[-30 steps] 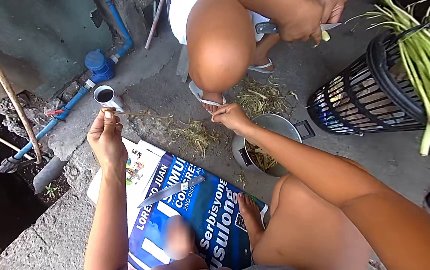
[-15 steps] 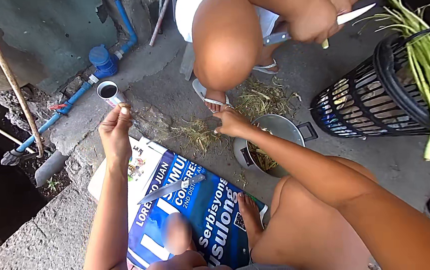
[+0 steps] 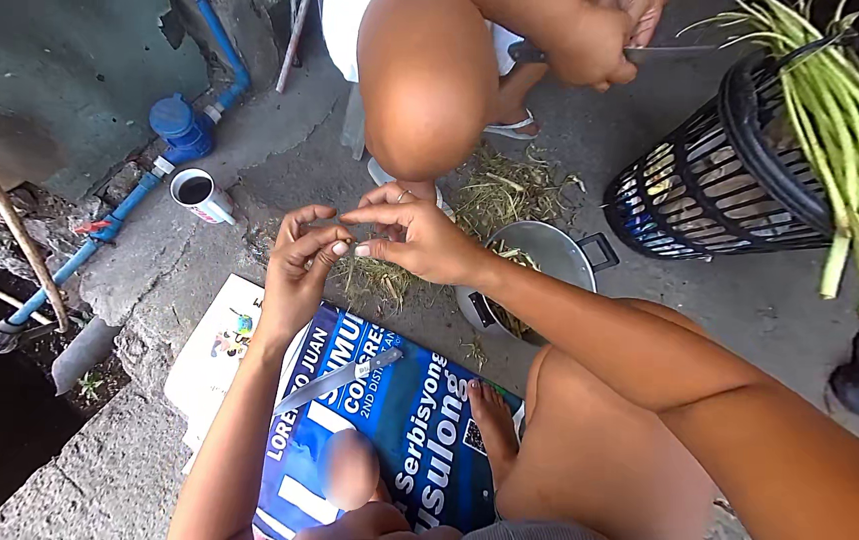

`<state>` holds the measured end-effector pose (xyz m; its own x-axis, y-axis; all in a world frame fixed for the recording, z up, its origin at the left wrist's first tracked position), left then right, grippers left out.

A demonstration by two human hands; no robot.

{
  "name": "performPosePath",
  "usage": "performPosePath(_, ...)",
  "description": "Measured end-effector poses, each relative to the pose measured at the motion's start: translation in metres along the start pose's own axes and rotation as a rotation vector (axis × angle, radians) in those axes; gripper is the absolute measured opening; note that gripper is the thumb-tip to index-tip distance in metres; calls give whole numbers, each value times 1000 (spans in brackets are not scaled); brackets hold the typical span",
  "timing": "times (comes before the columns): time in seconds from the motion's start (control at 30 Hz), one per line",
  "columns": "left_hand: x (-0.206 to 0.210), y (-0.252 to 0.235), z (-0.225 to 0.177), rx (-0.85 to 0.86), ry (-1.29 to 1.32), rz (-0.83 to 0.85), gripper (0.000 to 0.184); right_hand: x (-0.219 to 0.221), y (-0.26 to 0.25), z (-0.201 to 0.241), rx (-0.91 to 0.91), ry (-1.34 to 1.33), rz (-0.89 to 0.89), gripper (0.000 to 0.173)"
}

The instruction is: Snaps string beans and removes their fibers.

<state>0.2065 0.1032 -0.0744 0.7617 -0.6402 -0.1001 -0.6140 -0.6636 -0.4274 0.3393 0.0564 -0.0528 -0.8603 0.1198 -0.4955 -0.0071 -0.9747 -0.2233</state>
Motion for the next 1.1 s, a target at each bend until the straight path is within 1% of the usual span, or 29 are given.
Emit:
performPosePath(0.13, 5, 0, -2, -4, 34, -5, 16, -1, -1, -4, 8, -20, -9, 12)
performPosePath(0.2, 4, 1, -1, -17, 53, -32, 15, -1, -1, -3, -11, -20, -18, 8)
performPosePath(0.37, -1, 4, 1, -36, 84, -154, 15, -9, 2, 3, -57, 42, -102, 7)
performPosePath(0.43, -1, 5, -2, -28, 67, -164, 13, -11, 4, 7, -84, 125, -126, 8)
performPosePath(0.6, -3, 4, -7, 15, -75, -166, 13, -16, 7, 23, -170, 379, -144, 14)
performPosePath(0.73, -3, 4, -14, 43, -206, -174, 14, -23, 9, 28, -192, 342, -213, 13)
performPosePath(0.83, 0, 4, -19, 74, -273, -171, 12, -21, 9, 28, -193, 332, -203, 12)
performPosePath(0.97, 3, 5, -26, 133, -353, -186, 11, -20, 9, 28, -205, 375, -209, 10)
performPosePath(1.1, 6, 5, -32, 167, -445, -185, 12, -19, 11, 33, -256, 454, -227, 10)
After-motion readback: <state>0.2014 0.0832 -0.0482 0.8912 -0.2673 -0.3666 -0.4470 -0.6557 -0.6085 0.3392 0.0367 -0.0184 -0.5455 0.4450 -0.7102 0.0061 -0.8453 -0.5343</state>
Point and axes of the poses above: each hand's wrist, its own y-axis away from the middle knuckle, its own x-axis out of the palm, z = x × y, the point moved 10 cm from there along -y, towards the middle knuckle, and after that the axes turned 7 degrees about y, right-handed, at the moved point
